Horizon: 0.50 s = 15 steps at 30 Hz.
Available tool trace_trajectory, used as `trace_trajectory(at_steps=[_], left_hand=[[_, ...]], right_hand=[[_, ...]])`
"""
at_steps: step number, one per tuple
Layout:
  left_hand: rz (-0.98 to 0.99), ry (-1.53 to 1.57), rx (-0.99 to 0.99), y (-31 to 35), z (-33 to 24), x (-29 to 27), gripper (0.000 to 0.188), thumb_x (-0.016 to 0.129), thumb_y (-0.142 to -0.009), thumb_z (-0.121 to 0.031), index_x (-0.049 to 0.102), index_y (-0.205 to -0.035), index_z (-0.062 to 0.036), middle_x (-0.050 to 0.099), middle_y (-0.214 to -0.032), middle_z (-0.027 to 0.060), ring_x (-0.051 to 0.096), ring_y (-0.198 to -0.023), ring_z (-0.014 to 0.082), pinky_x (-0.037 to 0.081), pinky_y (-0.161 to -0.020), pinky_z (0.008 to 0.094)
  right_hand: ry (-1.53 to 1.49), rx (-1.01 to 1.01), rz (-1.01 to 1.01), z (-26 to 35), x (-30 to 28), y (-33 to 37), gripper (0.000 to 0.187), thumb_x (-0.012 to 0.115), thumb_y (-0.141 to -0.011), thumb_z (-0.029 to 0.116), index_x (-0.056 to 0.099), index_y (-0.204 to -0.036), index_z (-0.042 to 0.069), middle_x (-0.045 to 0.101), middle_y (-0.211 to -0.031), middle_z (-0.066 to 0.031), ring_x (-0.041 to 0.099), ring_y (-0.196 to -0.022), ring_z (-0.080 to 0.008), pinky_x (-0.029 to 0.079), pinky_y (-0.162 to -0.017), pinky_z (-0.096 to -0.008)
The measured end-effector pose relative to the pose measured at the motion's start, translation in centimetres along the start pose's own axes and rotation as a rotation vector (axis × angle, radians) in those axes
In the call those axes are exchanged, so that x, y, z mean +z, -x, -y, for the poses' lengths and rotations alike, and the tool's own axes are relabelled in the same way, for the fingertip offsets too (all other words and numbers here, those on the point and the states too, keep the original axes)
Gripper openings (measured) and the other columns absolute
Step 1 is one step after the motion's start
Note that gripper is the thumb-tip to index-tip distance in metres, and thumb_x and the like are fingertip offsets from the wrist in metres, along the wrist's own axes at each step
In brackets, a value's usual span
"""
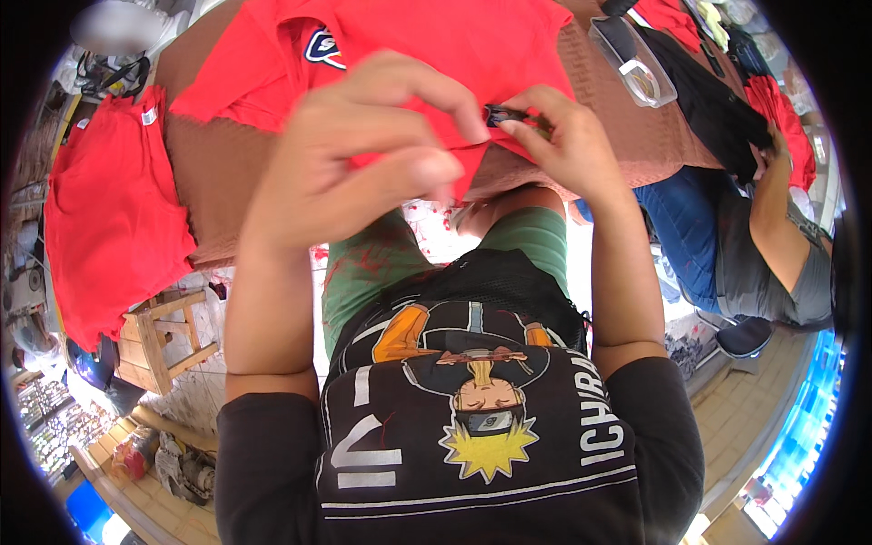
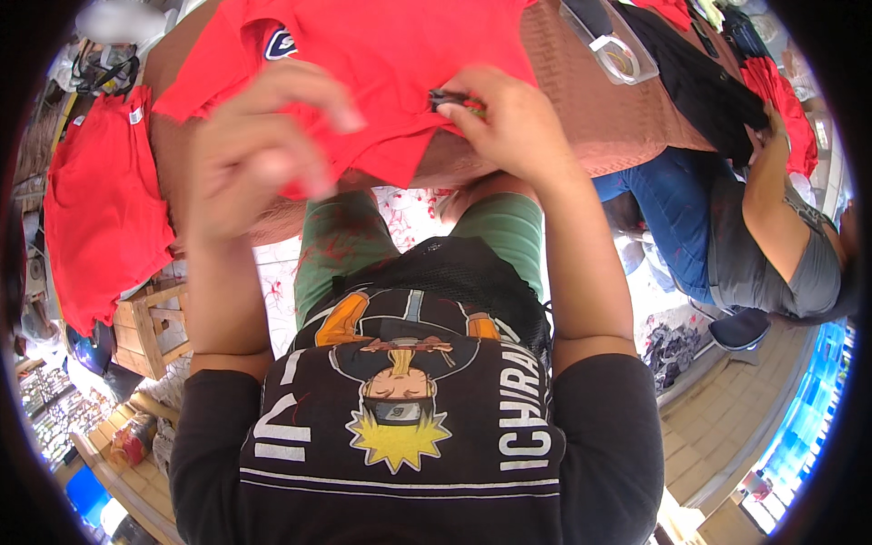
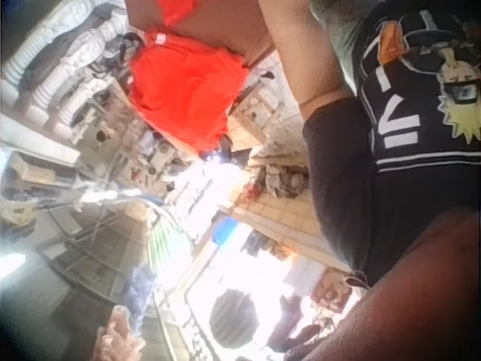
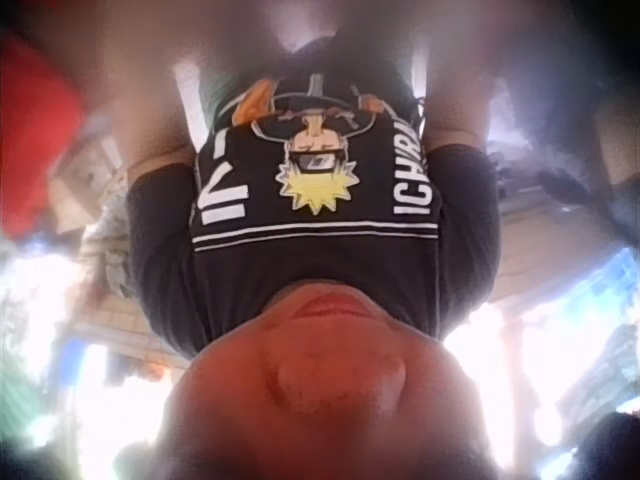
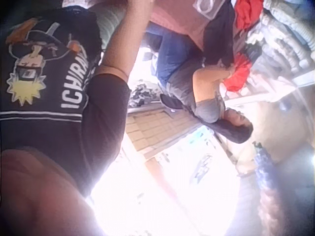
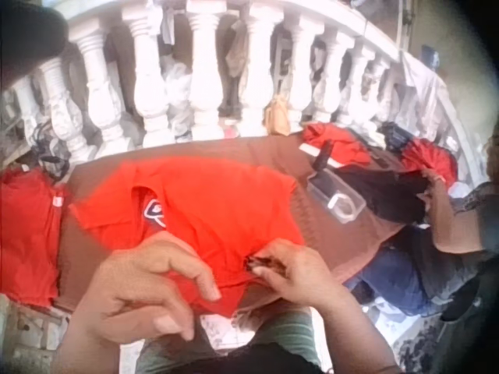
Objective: The person uses small shears to cut and remove labels or tags from red shirts on a table, handling each shirt one by one.
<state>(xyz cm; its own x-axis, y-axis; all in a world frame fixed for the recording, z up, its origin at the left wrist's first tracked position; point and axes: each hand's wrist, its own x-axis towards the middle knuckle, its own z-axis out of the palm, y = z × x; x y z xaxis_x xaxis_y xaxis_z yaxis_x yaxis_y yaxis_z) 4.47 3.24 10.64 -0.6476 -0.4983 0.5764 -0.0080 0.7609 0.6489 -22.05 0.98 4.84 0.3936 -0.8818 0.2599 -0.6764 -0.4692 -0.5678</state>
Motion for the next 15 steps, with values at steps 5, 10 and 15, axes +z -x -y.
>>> trace_trajectory(at_steps=[5, 10, 15], left_hand=[[-0.462, 0.166, 0.011, 4.1, -4.8, -2.7, 0.030, 0.055, -0.094, -0.042, 0.068, -0.080, -0.0182, 0.057, -0.117, 0.0163, 0.047, -0.119, 0.0351, 0.032, -0.101, 0.0494], [-0.180, 0.144, 0.220, 6.1, -5.2, -5.8, 0.031, 0.060, -0.091, -0.040, 0.056, -0.118, -0.0240, 0.051, -0.130, 0.0194, 0.044, -0.126, 0.0364, 0.028, -0.108, 0.0529], [-0.415, -0.165, -0.406, 7.2, -5.3, -3.2, 0.063, 0.066, -0.087, -0.033, 0.041, -0.139, -0.0068, 0.051, -0.133, 0.0167, 0.051, -0.121, 0.0318, 0.037, -0.103, 0.0449]], right_hand=[[-0.102, 0.056, -0.099, 0.8, -0.9, -0.5, 0.024, 0.072, -0.081, 0.019, 0.066, -0.101, 0.008, 0.066, -0.079, -0.0100, 0.061, -0.067, -0.0229, 0.049, -0.064, -0.0327], [-0.131, -0.026, -0.065, 1.4, -0.1, -0.9, 0.029, 0.075, -0.080, 0.019, 0.066, -0.105, 0.008, 0.067, -0.084, -0.0105, 0.061, -0.069, -0.0215, 0.049, -0.066, -0.0314], [-0.103, 0.066, 0.085, 0.4, 2.0, -0.5, 0.030, 0.074, -0.081, 0.011, 0.064, -0.109, 0.007, 0.064, -0.081, -0.0003, 0.057, -0.075, -0.0068, 0.048, -0.069, -0.0235]])
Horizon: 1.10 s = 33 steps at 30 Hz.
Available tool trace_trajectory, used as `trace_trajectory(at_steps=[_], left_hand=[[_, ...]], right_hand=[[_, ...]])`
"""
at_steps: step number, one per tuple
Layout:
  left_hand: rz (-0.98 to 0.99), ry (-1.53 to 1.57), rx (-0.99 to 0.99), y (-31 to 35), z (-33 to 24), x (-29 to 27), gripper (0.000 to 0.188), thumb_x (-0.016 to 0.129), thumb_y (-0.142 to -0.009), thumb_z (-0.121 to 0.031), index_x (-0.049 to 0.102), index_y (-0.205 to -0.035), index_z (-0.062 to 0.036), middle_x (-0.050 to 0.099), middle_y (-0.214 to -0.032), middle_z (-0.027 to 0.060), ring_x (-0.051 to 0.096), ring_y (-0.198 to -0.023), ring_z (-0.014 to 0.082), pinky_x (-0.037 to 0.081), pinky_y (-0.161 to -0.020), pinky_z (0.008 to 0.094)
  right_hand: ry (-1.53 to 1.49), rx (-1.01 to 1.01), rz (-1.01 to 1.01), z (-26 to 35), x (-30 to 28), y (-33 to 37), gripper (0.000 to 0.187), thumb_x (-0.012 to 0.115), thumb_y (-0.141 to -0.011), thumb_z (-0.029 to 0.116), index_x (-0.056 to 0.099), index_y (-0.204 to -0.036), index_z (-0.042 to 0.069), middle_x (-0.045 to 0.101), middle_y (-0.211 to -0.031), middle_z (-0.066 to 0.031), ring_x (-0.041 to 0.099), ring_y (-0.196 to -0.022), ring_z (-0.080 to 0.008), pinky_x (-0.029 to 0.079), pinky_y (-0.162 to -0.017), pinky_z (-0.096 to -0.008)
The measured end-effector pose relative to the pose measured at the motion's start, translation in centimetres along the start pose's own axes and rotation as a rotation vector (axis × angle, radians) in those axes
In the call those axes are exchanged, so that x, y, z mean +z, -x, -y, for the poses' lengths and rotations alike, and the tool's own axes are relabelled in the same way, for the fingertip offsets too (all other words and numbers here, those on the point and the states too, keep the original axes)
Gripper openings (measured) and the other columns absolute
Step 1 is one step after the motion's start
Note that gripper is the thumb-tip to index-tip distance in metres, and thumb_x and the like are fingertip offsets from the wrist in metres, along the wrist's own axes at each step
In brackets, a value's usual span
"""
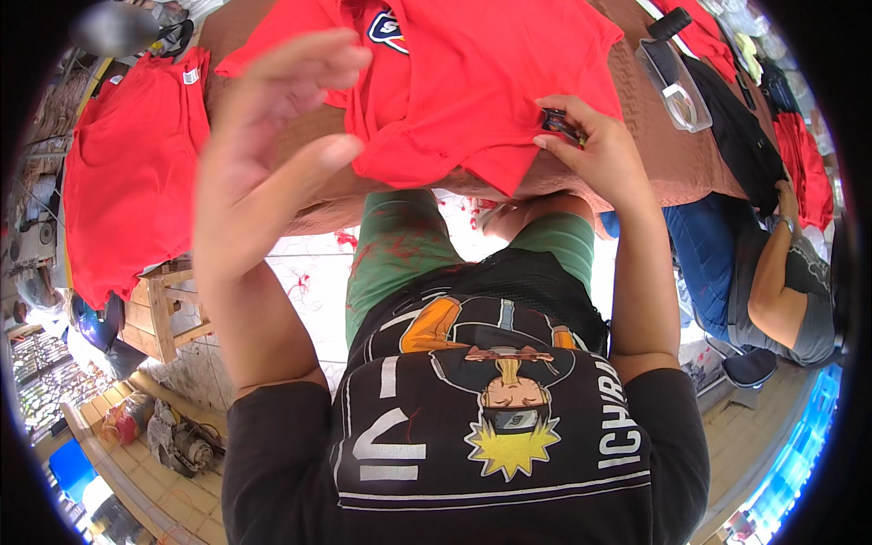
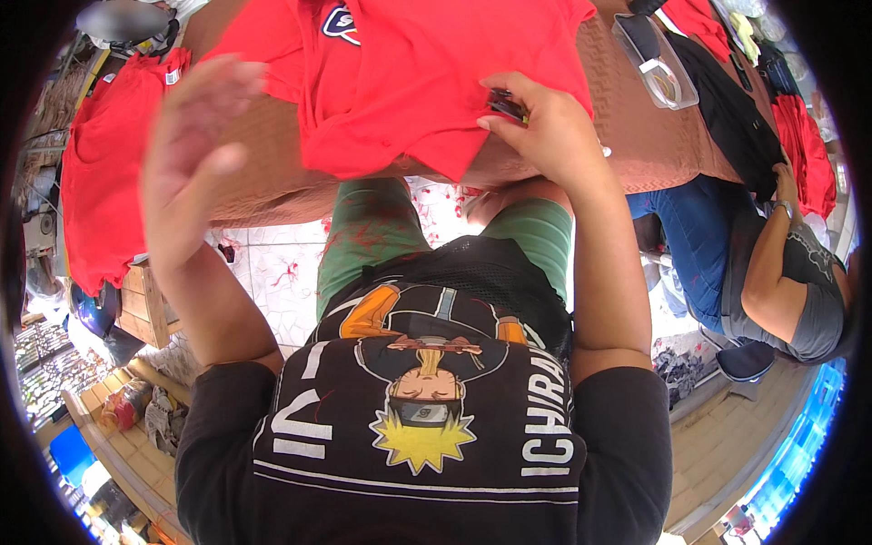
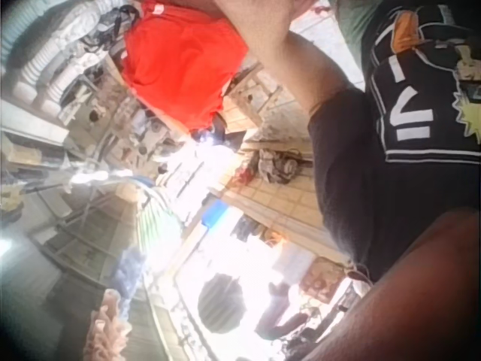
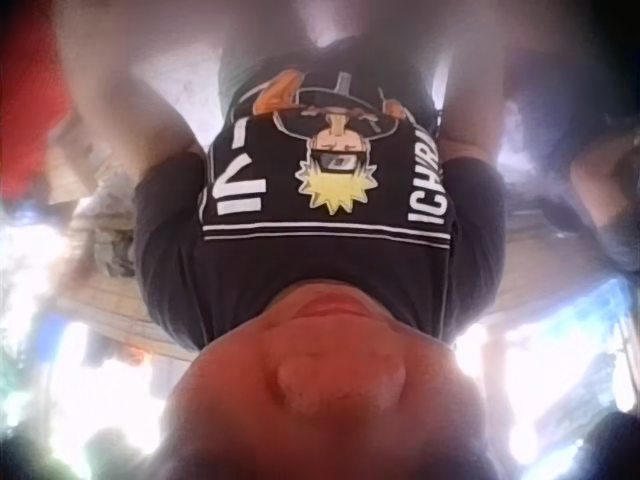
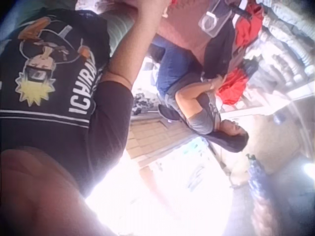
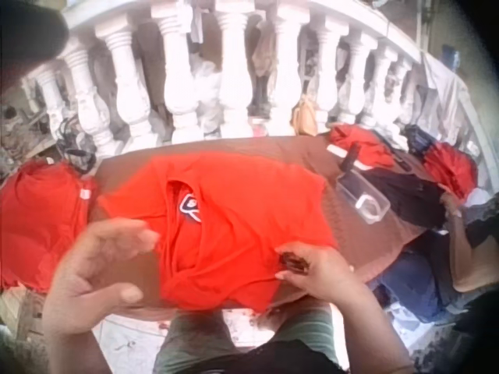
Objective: The person uses small shears to cut and remove labels or tags from red shirts on a table, handling each shirt one by one.
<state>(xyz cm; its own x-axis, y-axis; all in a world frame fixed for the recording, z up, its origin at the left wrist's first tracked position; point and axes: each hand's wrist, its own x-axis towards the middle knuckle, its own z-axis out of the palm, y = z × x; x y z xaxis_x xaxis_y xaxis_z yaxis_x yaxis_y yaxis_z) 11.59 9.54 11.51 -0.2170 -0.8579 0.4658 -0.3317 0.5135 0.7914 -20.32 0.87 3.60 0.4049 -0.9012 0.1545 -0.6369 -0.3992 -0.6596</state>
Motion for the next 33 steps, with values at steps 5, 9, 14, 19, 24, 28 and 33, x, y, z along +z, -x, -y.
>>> trace_trajectory(at_steps=[5, 9, 14, 19, 24, 28, 33], left_hand=[[0.251, -0.444, -0.602, 0.2, 3.1, 3.5, 0.057, 0.065, -0.089, -0.015, 0.038, -0.137, -0.0009, 0.061, -0.117, 0.0151, 0.061, -0.105, 0.0200, 0.046, -0.092, 0.0332], [-0.030, 0.189, -0.467, 1.7, 5.9, 6.6, 0.061, 0.066, -0.086, -0.004, 0.037, -0.139, -0.0048, 0.065, -0.110, 0.0113, 0.061, -0.091, 0.0118, 0.047, -0.084, 0.0271], [-0.073, 0.043, -0.393, 2.2, 5.0, 10.2, 0.072, 0.067, -0.084, 0.000, 0.031, -0.145, -0.0083, 0.065, -0.112, 0.0116, 0.060, -0.084, 0.0077, 0.047, -0.078, 0.0232], [-0.092, -0.039, -0.391, 2.5, 5.1, 10.7, 0.075, 0.069, -0.082, -0.002, 0.031, -0.146, -0.0109, 0.066, -0.110, 0.0087, 0.059, -0.079, 0.0067, 0.047, -0.076, 0.0238], [-0.063, -0.265, -0.301, 2.2, 4.0, 10.8, 0.073, 0.070, -0.083, -0.004, 0.034, -0.146, -0.0136, 0.068, -0.106, 0.0086, 0.058, -0.075, 0.0068, 0.048, -0.074, 0.0237], [-0.076, -0.128, -0.399, 2.0, 4.5, 10.3, 0.070, 0.068, -0.084, -0.003, 0.034, -0.145, -0.0110, 0.066, -0.111, 0.0086, 0.059, -0.077, 0.0076, 0.048, -0.075, 0.0239], [-0.064, 0.000, -0.400, 2.2, 5.4, 10.1, 0.067, 0.066, -0.085, -0.001, 0.035, -0.144, -0.0075, 0.063, -0.118, 0.0087, 0.061, -0.083, 0.0088, 0.049, -0.076, 0.0239]], right_hand=[[0.098, 0.080, 0.030, -0.6, 0.4, 0.0, 0.022, 0.072, -0.083, 0.009, 0.065, -0.103, 0.005, 0.065, -0.083, -0.0008, 0.057, -0.076, -0.0073, 0.048, -0.070, -0.0236], [0.034, -0.054, -0.291, 0.2, -2.2, -0.2, 0.021, 0.070, -0.082, 0.014, 0.065, -0.101, 0.010, 0.068, -0.080, -0.0087, 0.066, -0.073, -0.0208, 0.050, -0.067, -0.0301], [0.149, 0.150, -0.267, -0.2, -4.1, 0.5, 0.027, 0.073, -0.081, 0.018, 0.066, -0.106, 0.013, 0.067, -0.083, -0.0082, 0.063, -0.070, -0.0174, 0.050, -0.067, -0.0305], [-0.127, -0.036, -0.062, 4.2, 0.3, 1.0, 0.027, 0.077, -0.077, 0.024, 0.068, -0.096, 0.007, 0.065, -0.081, -0.0075, 0.062, -0.073, -0.0194, 0.050, -0.066, -0.0320], [-0.195, -0.061, -0.017, 5.6, 3.8, 0.3, 0.021, 0.075, -0.078, 0.020, 0.068, -0.088, 0.003, 0.065, -0.080, -0.0075, 0.061, -0.069, -0.0185, 0.049, -0.064, -0.0306], [-0.485, 0.009, -0.041, 4.8, 3.2, -0.1, 0.013, 0.073, -0.082, 0.014, 0.068, -0.087, 0.003, 0.064, -0.076, 0.0000, 0.054, -0.065, -0.0080, 0.045, -0.061, -0.0243], [-0.658, 0.065, -0.109, 4.2, 0.5, 0.2, 0.014, 0.073, -0.085, 0.015, 0.067, -0.088, 0.002, 0.061, -0.075, 0.0047, 0.049, -0.068, -0.0016, 0.041, -0.062, -0.0200]])
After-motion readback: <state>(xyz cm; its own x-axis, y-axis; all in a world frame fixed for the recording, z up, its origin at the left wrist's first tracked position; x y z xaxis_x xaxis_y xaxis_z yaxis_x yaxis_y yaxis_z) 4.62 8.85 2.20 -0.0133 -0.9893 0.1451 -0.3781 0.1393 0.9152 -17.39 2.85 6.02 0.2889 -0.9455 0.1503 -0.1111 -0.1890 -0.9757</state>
